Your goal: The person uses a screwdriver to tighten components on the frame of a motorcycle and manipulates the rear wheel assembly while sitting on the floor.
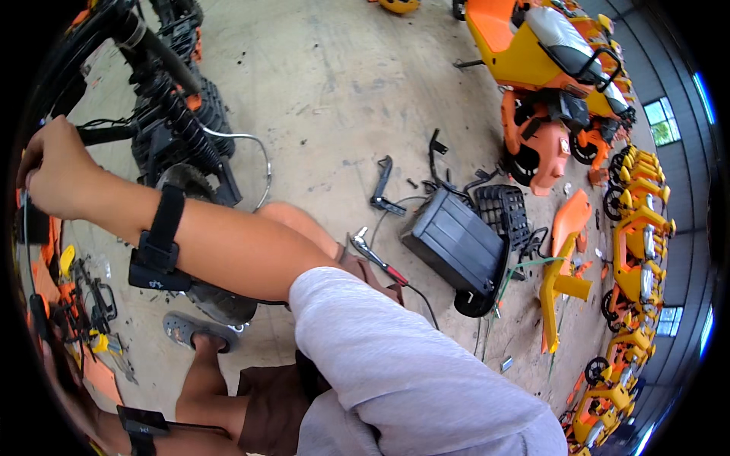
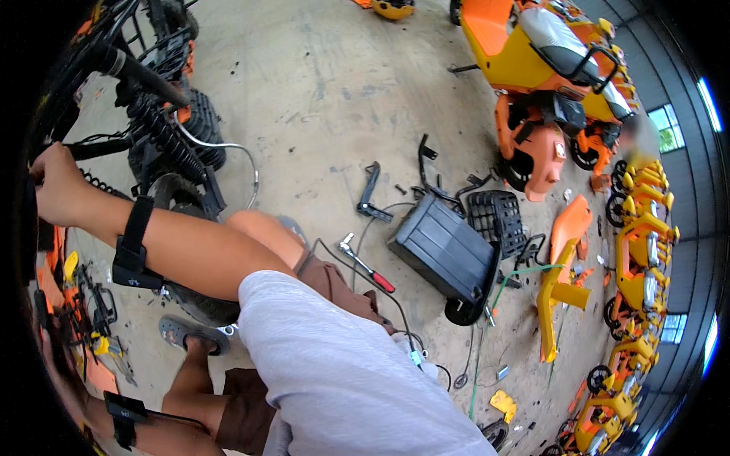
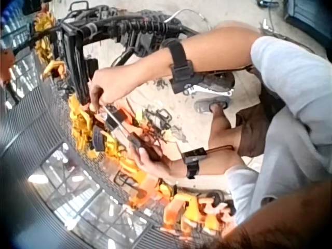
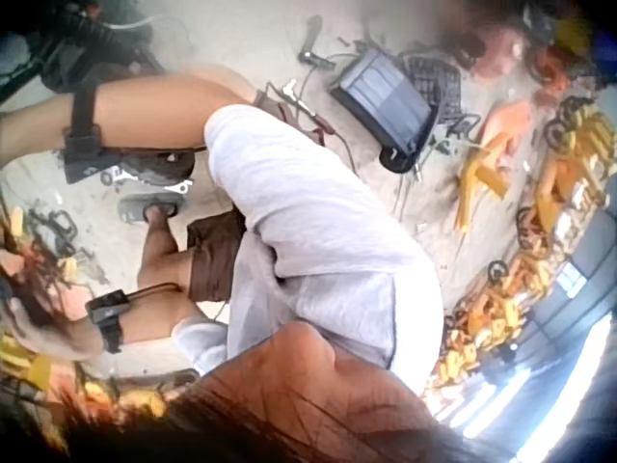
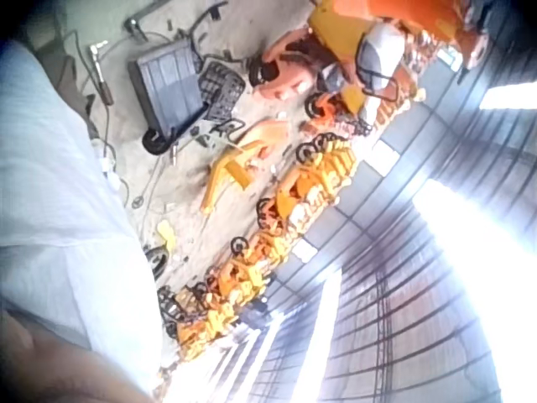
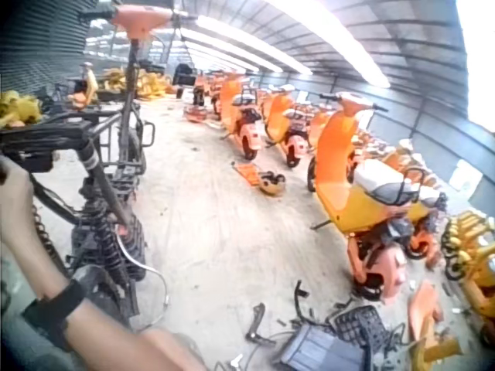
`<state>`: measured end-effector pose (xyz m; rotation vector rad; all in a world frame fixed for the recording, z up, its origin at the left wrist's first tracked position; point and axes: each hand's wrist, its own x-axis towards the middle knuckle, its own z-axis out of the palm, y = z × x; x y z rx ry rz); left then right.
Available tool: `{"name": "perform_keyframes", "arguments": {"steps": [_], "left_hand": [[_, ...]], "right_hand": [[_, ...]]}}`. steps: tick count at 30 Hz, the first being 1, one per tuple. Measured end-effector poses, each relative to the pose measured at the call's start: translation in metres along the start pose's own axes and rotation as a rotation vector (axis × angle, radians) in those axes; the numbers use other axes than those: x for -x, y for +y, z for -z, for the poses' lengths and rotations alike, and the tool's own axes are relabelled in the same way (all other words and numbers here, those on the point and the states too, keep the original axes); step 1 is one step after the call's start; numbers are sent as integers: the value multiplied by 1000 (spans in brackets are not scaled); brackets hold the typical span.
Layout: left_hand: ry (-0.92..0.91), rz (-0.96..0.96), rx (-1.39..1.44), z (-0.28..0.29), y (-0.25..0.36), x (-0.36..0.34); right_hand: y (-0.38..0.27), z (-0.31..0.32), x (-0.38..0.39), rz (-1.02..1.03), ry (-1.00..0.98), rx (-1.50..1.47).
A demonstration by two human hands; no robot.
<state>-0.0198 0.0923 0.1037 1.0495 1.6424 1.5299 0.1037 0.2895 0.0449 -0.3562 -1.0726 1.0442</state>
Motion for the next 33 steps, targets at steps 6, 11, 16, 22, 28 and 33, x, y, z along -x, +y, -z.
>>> {"name": "perform_keyframes", "arguments": {"steps": [6,11,16,22,28,33], "left_hand": [[54,-6,-190,49,-24,-20],[81,-82,-234,54,-29,-19],[-111,-32,-286,53,-24,-25],[-202,-94,-120,-8,5,-8],[-314,-50,56,-2,7,-7],[-312,-13,41,-5,6,-3]], "right_hand": [[5,1,9,-53,-10,57],[-13,13,16,-65,-38,56],[-44,26,17,-177,-123,43],[-65,45,4,-443,-188,-245],[-63,46,5,-567,-217,-451],[-58,49,7,-609,-219,-484]]}}
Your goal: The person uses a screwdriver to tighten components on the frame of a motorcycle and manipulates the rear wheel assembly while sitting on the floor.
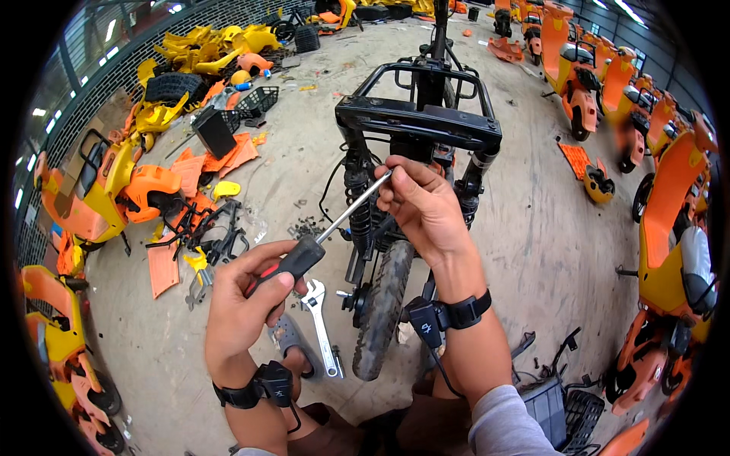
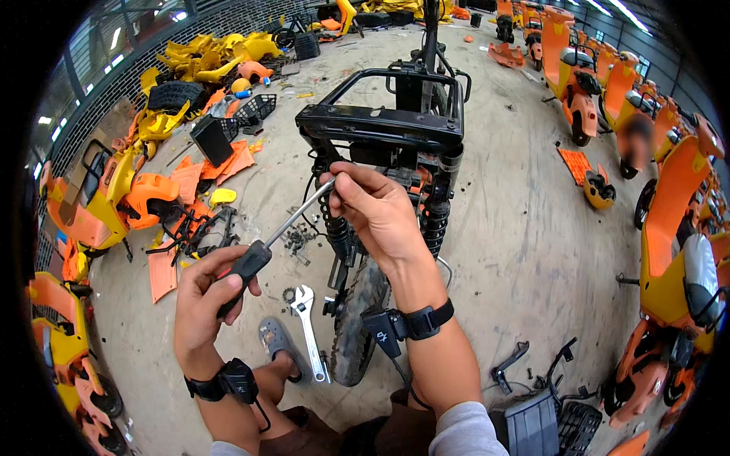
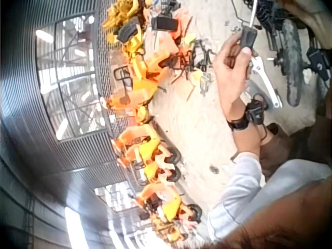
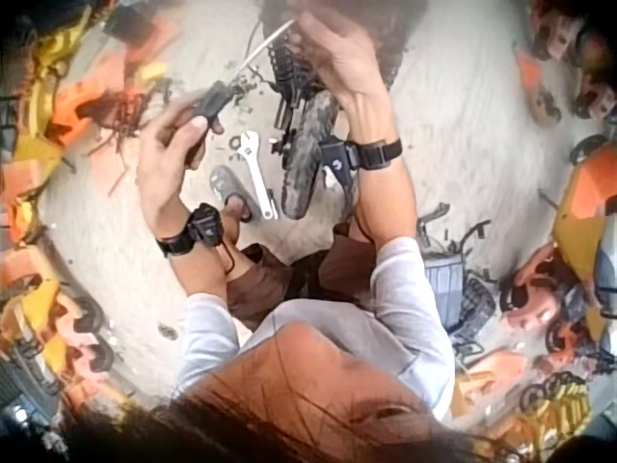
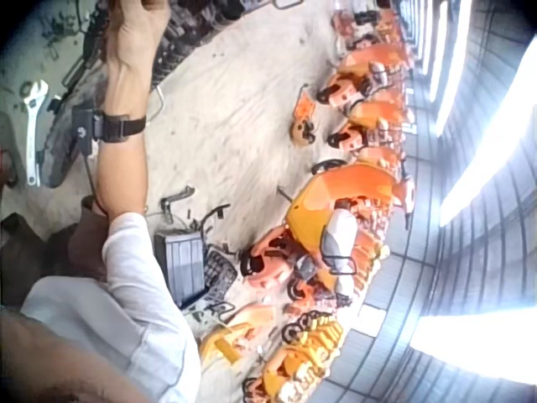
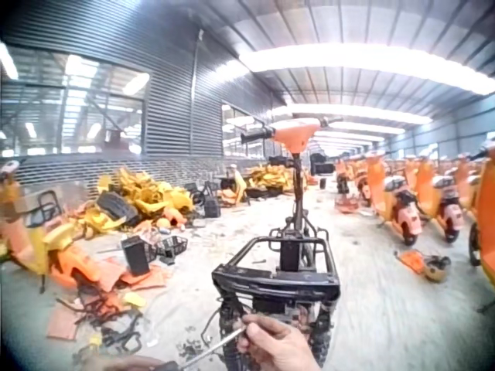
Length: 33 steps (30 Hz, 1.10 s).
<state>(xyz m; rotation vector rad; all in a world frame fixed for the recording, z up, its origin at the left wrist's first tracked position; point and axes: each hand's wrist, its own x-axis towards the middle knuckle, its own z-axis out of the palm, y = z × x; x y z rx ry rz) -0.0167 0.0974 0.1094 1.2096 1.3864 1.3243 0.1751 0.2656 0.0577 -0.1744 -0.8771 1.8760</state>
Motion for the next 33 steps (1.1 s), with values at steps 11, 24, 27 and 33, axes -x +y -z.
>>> {"name": "perform_keyframes", "arguments": {"steps": [11,24,27,33], "left_hand": [[121,-61,-276,-41,-12,-11],[175,-224,-426,-89,-7,-24],[211,-296,-470,-94,-8,-25],[233,-339,-519,-103,-7,-26]], "right_hand": [[11,23,-1,-100,131,-201],[-3,28,-4,-70,250,-317],[-3,32,-6,-92,225,-317],[-6,28,-6,-106,256,-374]]}}
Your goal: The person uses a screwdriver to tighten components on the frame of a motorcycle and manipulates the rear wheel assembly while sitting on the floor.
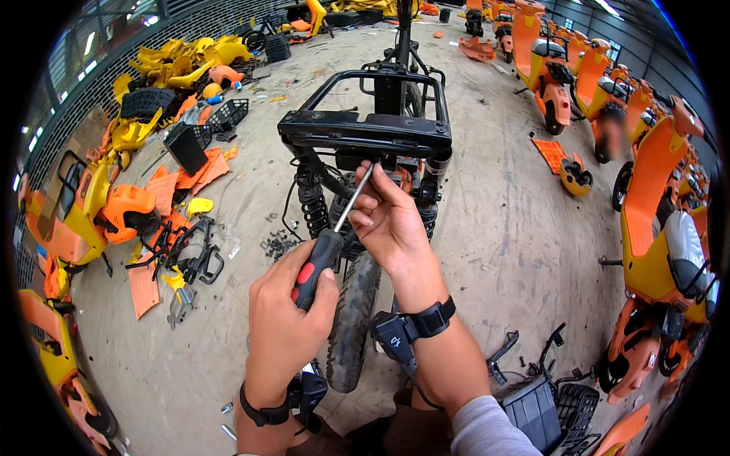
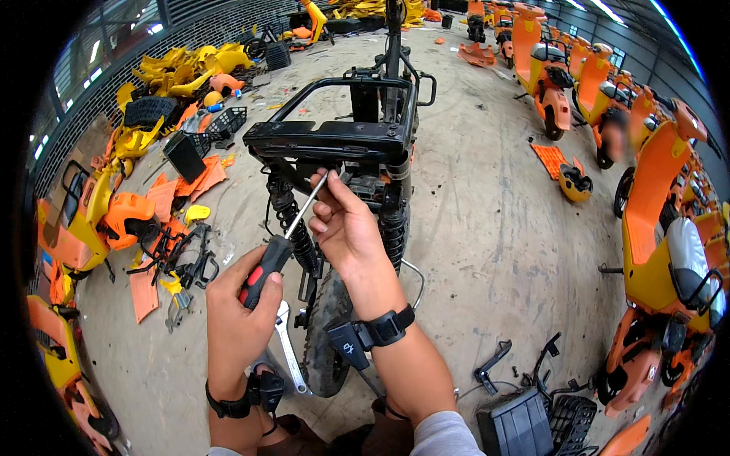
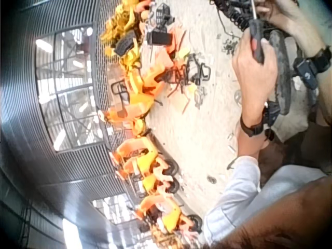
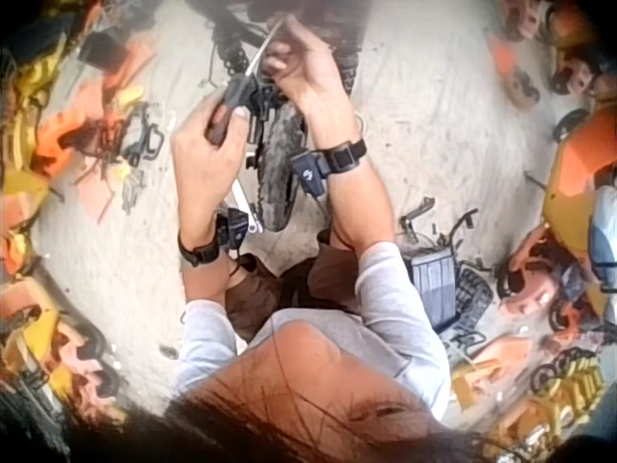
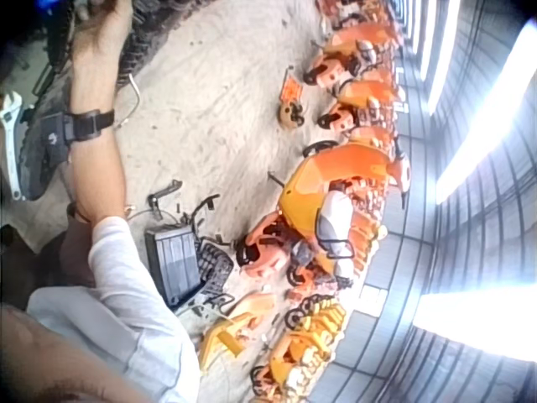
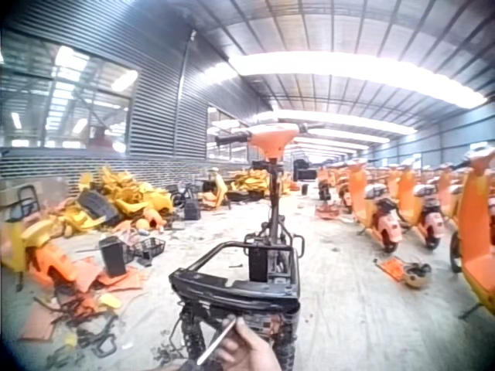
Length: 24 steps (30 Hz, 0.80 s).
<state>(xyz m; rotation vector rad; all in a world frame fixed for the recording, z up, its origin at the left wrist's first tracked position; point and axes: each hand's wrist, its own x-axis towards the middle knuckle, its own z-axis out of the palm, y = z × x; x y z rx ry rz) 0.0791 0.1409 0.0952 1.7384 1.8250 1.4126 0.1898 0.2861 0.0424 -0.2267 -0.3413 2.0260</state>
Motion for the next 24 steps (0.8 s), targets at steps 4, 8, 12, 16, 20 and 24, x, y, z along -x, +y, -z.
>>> {"name": "perform_keyframes", "arguments": {"steps": [4,8,12,16,20,24], "left_hand": [[12,-7,-9,-1,-1,1],[34,-47,-52,-4,5,2],[72,-125,-134,-7,9,5],[79,-103,-187,-6,13,7],[96,-146,-257,-5,11,6],[123,-159,-250,-4,8,6]], "right_hand": [[2,-1,-1,-26,4,-78],[4,-1,-4,-23,-10,-120],[9,-5,0,26,17,-84],[11,-13,7,71,98,4],[27,-25,19,204,252,193],[41,-32,28,239,235,344]]}}
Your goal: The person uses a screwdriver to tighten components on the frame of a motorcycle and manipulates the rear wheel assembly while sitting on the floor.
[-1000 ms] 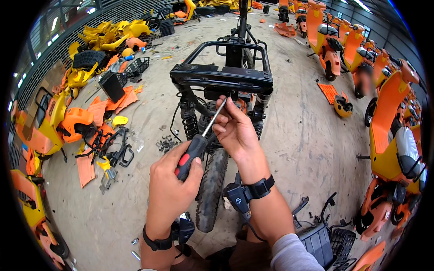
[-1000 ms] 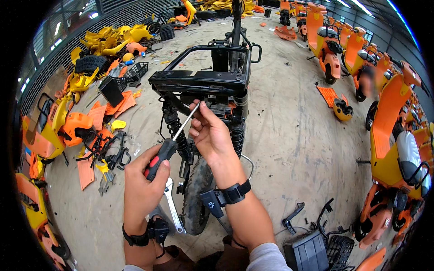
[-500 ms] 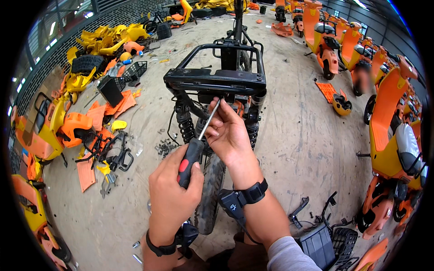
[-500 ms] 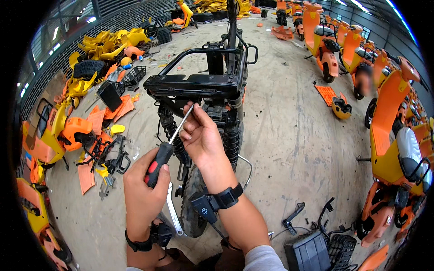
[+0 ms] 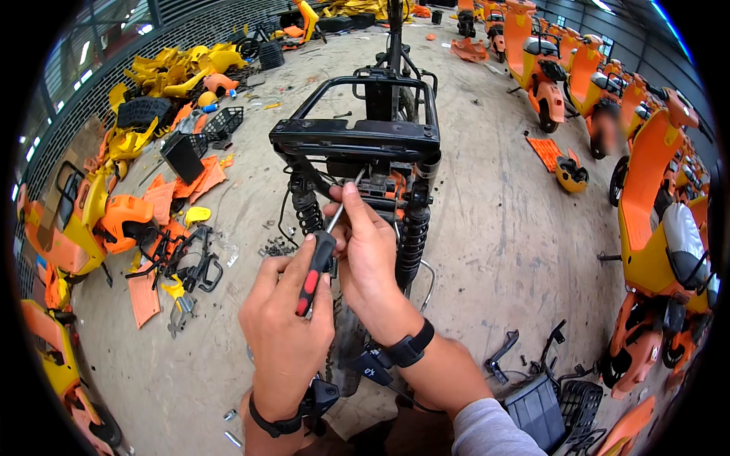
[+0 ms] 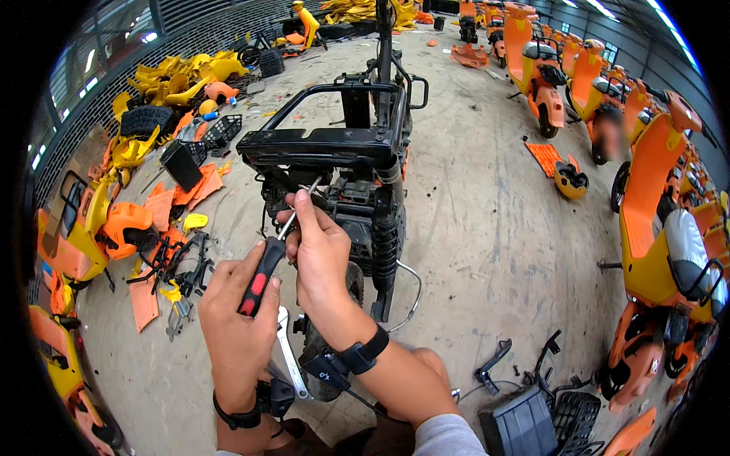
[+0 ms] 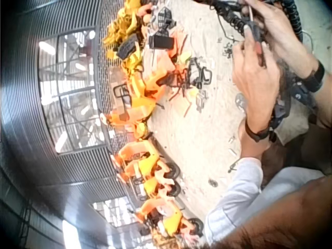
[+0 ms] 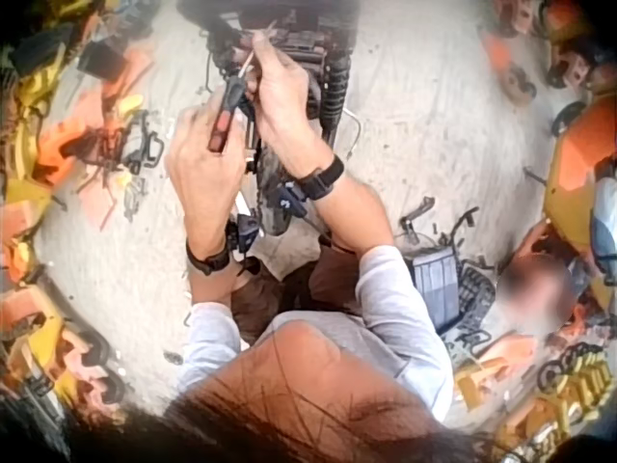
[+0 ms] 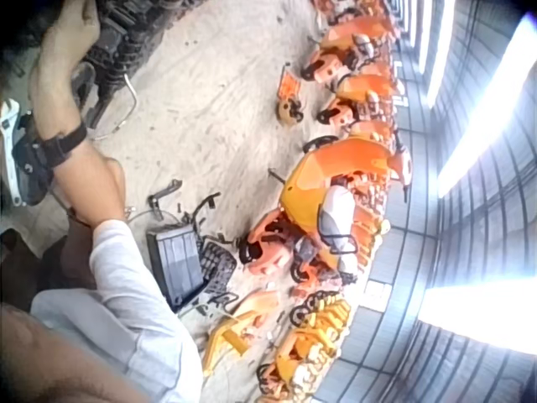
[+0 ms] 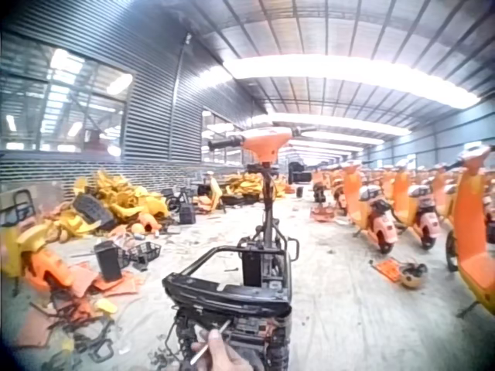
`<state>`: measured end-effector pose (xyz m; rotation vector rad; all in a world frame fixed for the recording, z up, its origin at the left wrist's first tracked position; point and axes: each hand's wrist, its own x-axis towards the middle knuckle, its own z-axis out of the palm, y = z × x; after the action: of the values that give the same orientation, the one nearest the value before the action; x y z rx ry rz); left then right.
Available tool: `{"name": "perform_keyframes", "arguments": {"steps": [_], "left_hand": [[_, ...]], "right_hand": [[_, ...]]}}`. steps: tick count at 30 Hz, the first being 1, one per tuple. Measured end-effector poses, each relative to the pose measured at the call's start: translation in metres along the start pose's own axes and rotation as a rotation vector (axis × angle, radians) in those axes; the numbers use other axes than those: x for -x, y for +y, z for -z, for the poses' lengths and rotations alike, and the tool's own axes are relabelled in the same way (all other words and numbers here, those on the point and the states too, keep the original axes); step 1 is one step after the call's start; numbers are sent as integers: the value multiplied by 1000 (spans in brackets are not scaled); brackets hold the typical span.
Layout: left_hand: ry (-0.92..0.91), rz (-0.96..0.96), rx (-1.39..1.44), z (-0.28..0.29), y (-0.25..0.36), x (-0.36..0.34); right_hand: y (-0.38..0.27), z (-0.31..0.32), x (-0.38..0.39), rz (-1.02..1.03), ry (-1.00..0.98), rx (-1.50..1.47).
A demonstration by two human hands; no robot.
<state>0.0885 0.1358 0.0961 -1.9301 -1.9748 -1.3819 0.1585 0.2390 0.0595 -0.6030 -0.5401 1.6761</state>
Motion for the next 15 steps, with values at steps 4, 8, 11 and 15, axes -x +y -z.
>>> {"name": "perform_keyframes", "arguments": {"steps": [4,8,11,15], "left_hand": [[-63,112,265,7,-6,-3],[-217,463,626,21,-3,-7],[-333,454,618,22,-16,-5],[-204,419,562,16,-12,-2]], "right_hand": [[-8,-2,2,-76,-25,-109],[-10,-1,1,-108,-21,-186],[-6,1,-1,-101,-38,-214],[-6,-5,3,-99,12,-225]]}}
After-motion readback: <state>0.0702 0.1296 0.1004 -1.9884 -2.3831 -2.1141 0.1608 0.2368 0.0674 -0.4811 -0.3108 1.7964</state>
